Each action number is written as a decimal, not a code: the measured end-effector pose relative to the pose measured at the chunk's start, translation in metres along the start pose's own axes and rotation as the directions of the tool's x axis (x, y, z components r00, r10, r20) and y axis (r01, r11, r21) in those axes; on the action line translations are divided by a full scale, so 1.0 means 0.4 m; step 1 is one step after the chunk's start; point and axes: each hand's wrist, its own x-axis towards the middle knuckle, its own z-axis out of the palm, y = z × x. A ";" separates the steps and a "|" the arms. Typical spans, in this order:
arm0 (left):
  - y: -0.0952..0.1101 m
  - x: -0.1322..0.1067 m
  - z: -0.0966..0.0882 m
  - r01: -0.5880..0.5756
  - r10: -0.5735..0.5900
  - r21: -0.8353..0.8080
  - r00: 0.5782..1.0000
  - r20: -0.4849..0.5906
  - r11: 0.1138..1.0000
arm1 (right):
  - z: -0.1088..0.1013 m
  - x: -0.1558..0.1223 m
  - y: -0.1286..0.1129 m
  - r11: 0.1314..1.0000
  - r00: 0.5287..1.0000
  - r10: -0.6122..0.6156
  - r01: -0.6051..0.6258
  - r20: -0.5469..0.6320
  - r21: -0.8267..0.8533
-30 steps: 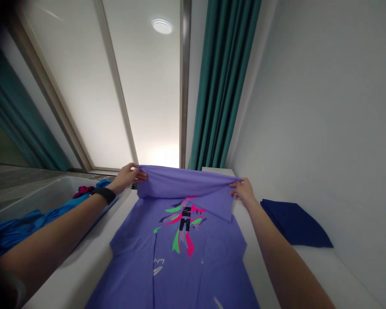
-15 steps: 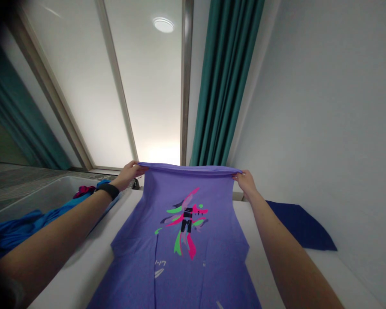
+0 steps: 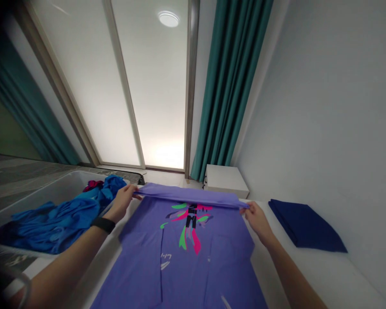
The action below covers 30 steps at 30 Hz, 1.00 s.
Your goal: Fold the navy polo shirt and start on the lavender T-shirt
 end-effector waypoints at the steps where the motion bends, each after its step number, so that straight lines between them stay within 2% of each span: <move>1: -0.020 -0.019 -0.003 0.002 -0.003 0.066 1.000 0.016 0.998 | -0.002 -0.021 0.020 0.999 1.000 -0.005 0.007 0.029 -0.046; 3: -0.047 -0.047 -0.006 0.011 -0.017 0.153 0.999 0.032 0.988 | -0.001 -0.044 0.047 0.994 0.998 -0.027 0.034 0.057 -0.108; 6: -0.056 -0.059 -0.003 -0.005 -0.016 0.352 0.998 0.057 0.936 | 0.012 -0.042 0.050 0.978 1.000 -0.012 0.016 0.022 -0.206; 9: -0.052 -0.051 -0.001 -0.083 0.011 0.542 0.991 0.136 0.837 | 0.031 -0.028 0.038 0.950 0.998 0.046 -0.032 0.038 -0.310; 11: -0.056 -0.044 -0.003 -0.147 0.040 0.581 0.980 0.194 0.801 | 0.039 -0.025 0.037 0.940 0.995 0.032 0.003 0.097 -0.341; 14: -0.071 -0.037 -0.012 -0.216 0.083 0.581 0.965 0.247 0.785 | 0.033 -0.027 0.049 0.938 0.990 -0.049 0.092 0.136 -0.334; 17: -0.076 -0.034 -0.020 -0.223 0.114 0.560 0.968 0.223 0.798 | 0.017 -0.026 0.065 0.938 0.990 -0.085 0.117 0.111 -0.327; 22: -0.061 -0.039 -0.021 -0.171 0.046 0.624 0.976 0.211 0.762 | 0.013 -0.027 0.076 0.932 0.993 -0.046 0.081 0.107 -0.352; 26: -0.063 -0.047 -0.024 -0.220 0.060 0.650 0.964 0.260 0.728 | 0.019 -0.034 0.074 0.939 0.989 -0.031 0.078 0.144 -0.335; 28: -0.064 -0.049 -0.029 -0.254 0.085 0.596 0.951 0.296 0.762 | 0.018 -0.035 0.069 0.960 0.986 -0.021 0.066 0.164 -0.273; 30: -0.056 -0.046 -0.032 -0.230 0.072 0.438 0.935 0.348 0.869 | 0.017 -0.029 0.059 0.985 0.974 0.056 -0.018 0.220 -0.171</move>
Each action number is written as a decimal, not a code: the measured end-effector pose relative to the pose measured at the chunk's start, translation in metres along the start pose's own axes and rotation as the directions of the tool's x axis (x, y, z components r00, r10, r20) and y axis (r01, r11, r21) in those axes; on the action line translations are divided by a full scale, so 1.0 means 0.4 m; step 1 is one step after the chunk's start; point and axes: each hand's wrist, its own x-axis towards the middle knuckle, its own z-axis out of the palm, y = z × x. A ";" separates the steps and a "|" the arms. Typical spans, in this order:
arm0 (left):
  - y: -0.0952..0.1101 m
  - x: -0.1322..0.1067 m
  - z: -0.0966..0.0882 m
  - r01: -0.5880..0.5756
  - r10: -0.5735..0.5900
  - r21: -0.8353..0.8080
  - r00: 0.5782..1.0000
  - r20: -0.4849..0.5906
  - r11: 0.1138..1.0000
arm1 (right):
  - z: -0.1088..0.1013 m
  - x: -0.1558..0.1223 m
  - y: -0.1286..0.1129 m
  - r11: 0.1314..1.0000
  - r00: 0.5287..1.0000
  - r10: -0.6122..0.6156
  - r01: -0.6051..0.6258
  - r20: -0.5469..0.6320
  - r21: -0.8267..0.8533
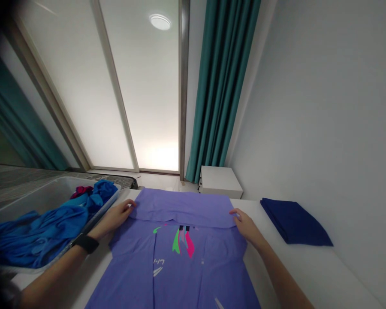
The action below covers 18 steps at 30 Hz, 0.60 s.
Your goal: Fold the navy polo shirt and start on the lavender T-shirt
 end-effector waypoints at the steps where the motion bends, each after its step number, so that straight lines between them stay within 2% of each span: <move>1: 0.007 0.006 -0.004 0.017 -0.010 -0.148 0.999 0.045 0.989 | -0.003 0.006 -0.009 0.996 0.998 0.044 -0.048 0.053 0.077; 2: 0.017 0.016 -0.007 0.062 -0.033 -0.325 0.995 0.095 0.944 | -0.005 0.016 -0.021 0.982 0.991 0.081 -0.097 0.105 0.161; 4: 0.045 0.050 -0.011 0.180 -0.085 -0.633 0.980 0.178 0.753 | -0.010 0.048 -0.054 0.917 0.981 0.116 -0.166 0.156 0.362; 5: 0.062 0.073 -0.013 0.223 -0.111 -0.744 0.974 0.197 0.630 | -0.012 0.070 -0.074 0.864 0.983 0.120 -0.174 0.142 0.473; 6: 0.079 0.101 -0.015 0.228 -0.125 -0.800 0.974 0.191 0.555 | -0.014 0.096 -0.096 0.802 0.986 0.122 -0.164 0.112 0.574; 7: 0.095 0.132 -0.017 0.218 -0.140 -0.823 0.976 0.169 0.525 | -0.018 0.125 -0.118 0.725 0.989 0.137 -0.141 0.059 0.674; 8: 0.109 0.164 -0.020 0.206 -0.157 -0.843 0.977 0.147 0.496 | -0.021 0.156 -0.139 0.693 0.989 0.145 -0.122 0.028 0.711; 12: 0.140 0.280 -0.037 0.149 -0.231 -0.906 0.971 0.059 0.396 | -0.043 0.267 -0.192 0.611 0.983 0.180 -0.090 -0.028 0.787; 15: 0.145 0.333 -0.050 0.122 -0.286 -0.930 0.958 0.019 0.348 | -0.056 0.313 -0.200 0.573 0.976 0.214 -0.094 -0.038 0.814; 18: 0.149 0.361 -0.060 0.097 -0.305 -0.946 0.952 -0.002 0.309 | -0.061 0.331 -0.198 0.554 0.971 0.235 -0.103 -0.037 0.826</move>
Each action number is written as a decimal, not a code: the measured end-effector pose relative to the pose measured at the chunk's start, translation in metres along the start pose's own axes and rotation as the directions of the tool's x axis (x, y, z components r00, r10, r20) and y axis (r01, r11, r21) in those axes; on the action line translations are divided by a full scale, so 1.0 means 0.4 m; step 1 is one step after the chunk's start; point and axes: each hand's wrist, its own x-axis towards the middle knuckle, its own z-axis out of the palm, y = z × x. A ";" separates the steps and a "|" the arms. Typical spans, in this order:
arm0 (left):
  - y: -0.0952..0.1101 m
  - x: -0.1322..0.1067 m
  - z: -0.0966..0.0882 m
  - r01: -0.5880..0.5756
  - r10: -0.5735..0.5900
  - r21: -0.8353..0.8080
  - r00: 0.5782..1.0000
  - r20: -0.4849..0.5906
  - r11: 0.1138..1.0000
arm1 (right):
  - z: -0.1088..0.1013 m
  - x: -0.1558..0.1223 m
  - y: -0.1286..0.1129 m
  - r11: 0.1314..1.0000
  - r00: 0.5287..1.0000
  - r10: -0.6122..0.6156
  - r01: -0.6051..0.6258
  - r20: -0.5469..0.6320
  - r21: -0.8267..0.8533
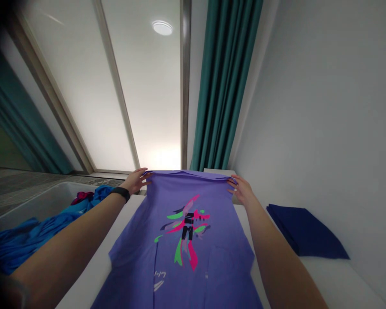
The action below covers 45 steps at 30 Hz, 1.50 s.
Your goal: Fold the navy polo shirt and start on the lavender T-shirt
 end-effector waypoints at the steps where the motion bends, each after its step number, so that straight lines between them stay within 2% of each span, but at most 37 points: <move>1: 0.003 0.005 0.002 -0.004 0.004 -0.013 1.000 -0.005 1.000 | -0.001 0.003 0.000 1.000 1.000 0.002 -0.002 -0.004 0.006; 5: 0.011 0.013 0.001 -0.015 0.014 -0.044 1.000 -0.023 0.999 | -0.010 0.004 0.007 1.000 1.000 0.010 -0.010 -0.018 0.025; 12: 0.022 -0.001 -0.028 -0.057 0.055 -0.051 0.997 -0.047 0.997 | -0.033 -0.008 0.020 1.000 0.998 0.009 -0.008 -0.065 0.011; 19: 0.049 0.008 0.011 -0.082 0.081 0.019 0.995 0.059 0.996 | -0.023 0.005 0.023 0.999 0.994 -0.034 0.034 -0.108 -0.002; 22: 0.034 0.014 0.021 -0.095 0.090 0.070 0.993 0.073 0.993 | -0.028 -0.002 0.037 0.999 0.991 -0.034 0.034 -0.132 -0.002; 27: -0.018 0.006 0.003 -0.061 0.054 0.127 0.997 0.060 0.990 | -0.034 -0.022 0.059 1.000 0.987 0.003 -0.004 -0.161 -0.007; 31: -0.012 -0.010 -0.011 -0.063 0.057 0.088 0.996 0.073 0.994 | -0.025 -0.038 0.050 1.000 0.988 0.001 0.002 -0.154 0.017; 35: 0.020 -0.040 -0.025 -0.089 0.080 0.078 0.990 0.112 0.993 | -0.017 -0.070 0.038 1.000 0.989 -0.007 0.010 -0.145 0.024; 38: 0.023 -0.079 -0.048 -0.096 0.084 0.125 0.991 0.103 0.988 | -0.026 -0.104 0.043 1.000 0.989 0.010 -0.009 -0.146 0.006; 42: -0.013 -0.152 -0.099 -0.135 0.139 0.185 0.990 -0.011 0.973 | -0.073 -0.158 0.072 0.989 0.983 -0.042 0.015 -0.178 -0.147; 45: -0.060 -0.211 -0.144 -0.130 0.162 0.286 0.983 -0.090 0.949 | -0.128 -0.196 0.111 0.936 0.986 -0.066 0.009 -0.151 -0.352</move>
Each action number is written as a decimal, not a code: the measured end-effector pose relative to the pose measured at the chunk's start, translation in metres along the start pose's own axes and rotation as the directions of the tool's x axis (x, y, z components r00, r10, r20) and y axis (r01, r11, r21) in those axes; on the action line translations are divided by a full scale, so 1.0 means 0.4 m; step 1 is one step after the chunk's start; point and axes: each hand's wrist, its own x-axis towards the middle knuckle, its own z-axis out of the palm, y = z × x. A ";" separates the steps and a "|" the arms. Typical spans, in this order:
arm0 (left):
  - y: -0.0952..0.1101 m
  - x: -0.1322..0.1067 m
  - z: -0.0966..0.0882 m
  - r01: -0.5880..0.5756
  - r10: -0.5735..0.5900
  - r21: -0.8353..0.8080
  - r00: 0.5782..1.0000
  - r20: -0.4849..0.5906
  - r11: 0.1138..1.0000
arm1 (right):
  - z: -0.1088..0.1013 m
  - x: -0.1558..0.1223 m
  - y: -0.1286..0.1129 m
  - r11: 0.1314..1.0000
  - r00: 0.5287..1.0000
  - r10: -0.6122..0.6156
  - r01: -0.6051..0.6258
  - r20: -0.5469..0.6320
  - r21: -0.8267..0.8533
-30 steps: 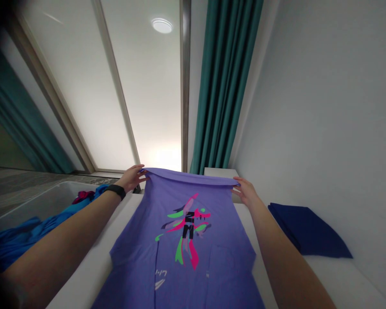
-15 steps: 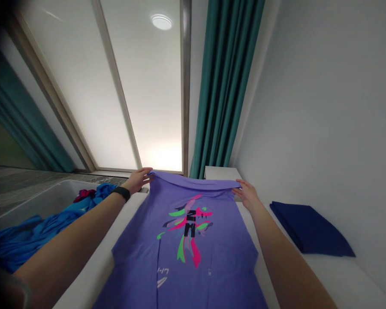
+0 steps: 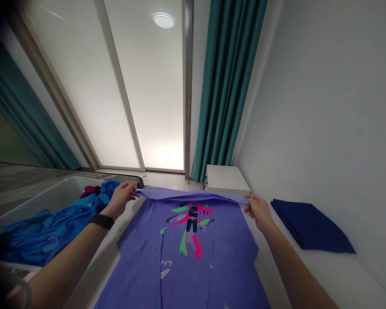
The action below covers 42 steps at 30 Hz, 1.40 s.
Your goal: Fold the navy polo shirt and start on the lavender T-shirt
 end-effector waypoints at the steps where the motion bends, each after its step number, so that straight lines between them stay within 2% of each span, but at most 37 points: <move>1: -0.018 -0.018 -0.010 0.002 -0.002 0.051 1.000 0.006 0.999 | -0.013 -0.008 0.019 0.992 1.000 0.005 -0.002 0.029 -0.122; 3: -0.051 -0.048 -0.027 -0.004 -0.006 0.171 0.998 0.057 0.985 | -0.032 -0.018 0.049 0.916 0.998 -0.006 0.034 0.070 -0.399; 5: -0.077 -0.064 -0.039 -0.023 -0.008 0.276 0.994 0.112 0.961 | -0.035 -0.026 0.065 0.777 0.994 -0.096 0.105 0.048 -0.621; 7: -0.096 -0.067 -0.048 -0.067 0.026 0.373 0.993 0.114 0.925 | -0.014 -0.038 0.065 0.659 0.969 -0.248 0.179 0.014 -0.730; 9: -0.107 -0.060 -0.055 -0.146 0.113 0.495 0.989 0.097 0.857 | 0.038 -0.062 0.055 0.588 0.925 -0.375 0.285 0.057 -0.757; 11: -0.113 -0.050 -0.057 -0.208 0.175 0.616 0.978 0.115 0.760 | 0.121 -0.103 0.042 0.518 0.868 -0.436 0.458 0.237 -0.722; 13: -0.117 -0.041 -0.052 -0.234 0.166 0.699 0.972 0.165 0.675 | 0.228 -0.157 0.031 0.439 0.798 -0.390 0.599 0.459 -0.670; 15: -0.118 -0.036 -0.042 -0.256 0.141 0.735 0.966 0.217 0.627 | 0.345 -0.215 0.023 0.360 0.667 -0.326 0.743 0.670 -0.565; 16: -0.119 -0.034 -0.035 -0.276 0.140 0.733 0.960 0.243 0.622 | 0.404 -0.242 0.019 0.331 0.600 -0.308 0.795 0.738 -0.508; 18: -0.122 -0.031 -0.024 -0.310 0.150 0.700 0.948 0.282 0.643 | 0.514 -0.288 0.010 0.294 0.504 -0.303 0.857 0.809 -0.423; 19: -0.125 -0.029 -0.021 -0.318 0.153 0.679 0.944 0.293 0.662 | 0.563 -0.306 0.005 0.281 0.478 -0.322 0.873 0.818 -0.399; 22: -0.139 -0.022 -0.023 -0.302 0.160 0.643 0.949 0.270 0.704 | 0.683 -0.340 -0.007 0.237 0.430 -0.373 0.901 0.822 -0.364; 24: -0.152 -0.019 -0.032 -0.282 0.167 0.621 0.957 0.238 0.732 | 0.736 -0.354 -0.009 0.185 0.411 -0.382 0.912 0.828 -0.367; 26: -0.165 -0.018 -0.042 -0.270 0.178 0.593 0.961 0.210 0.758 | 0.769 -0.364 -0.005 0.137 0.407 -0.383 0.913 0.829 -0.385; 28: -0.175 -0.021 -0.049 -0.264 0.193 0.567 0.964 0.184 0.780 | 0.786 -0.368 0.000 0.142 0.423 -0.383 0.905 0.821 -0.400; 30: -0.179 -0.027 -0.052 -0.262 0.218 0.548 0.965 0.145 0.795 | 0.792 -0.359 -0.005 0.226 0.473 -0.390 0.881 0.790 -0.416; 32: -0.175 -0.036 -0.051 -0.263 0.249 0.533 0.963 0.100 0.804 | 0.791 -0.332 -0.024 0.327 0.543 -0.401 0.837 0.737 -0.439; 34: -0.162 -0.044 -0.045 -0.305 0.292 0.535 0.950 0.111 0.788 | 0.785 -0.291 -0.057 0.389 0.606 -0.412 0.792 0.680 -0.470; 36: -0.144 -0.048 -0.033 -0.411 0.330 0.554 0.911 0.245 0.724 | 0.778 -0.246 -0.097 0.437 0.654 -0.427 0.753 0.624 -0.491; 37: -0.135 -0.046 -0.025 -0.486 0.336 0.556 0.873 0.354 0.674 | 0.774 -0.226 -0.117 0.457 0.669 -0.434 0.741 0.603 -0.493; 39: -0.120 -0.035 -0.005 -0.620 0.305 0.539 0.769 0.562 0.571 | 0.767 -0.199 -0.152 0.486 0.680 -0.450 0.730 0.579 -0.480; 40: -0.115 -0.025 0.005 -0.664 0.276 0.536 0.725 0.631 0.521 | 0.764 -0.193 -0.165 0.495 0.679 -0.457 0.731 0.574 -0.470; 41: -0.112 -0.013 0.015 -0.691 0.247 0.547 0.700 0.670 0.473 | 0.761 -0.191 -0.175 0.501 0.677 -0.464 0.732 0.571 -0.461; 42: -0.111 0.000 0.023 -0.702 0.222 0.569 0.692 0.687 0.429 | 0.758 -0.194 -0.182 0.506 0.674 -0.471 0.735 0.569 -0.451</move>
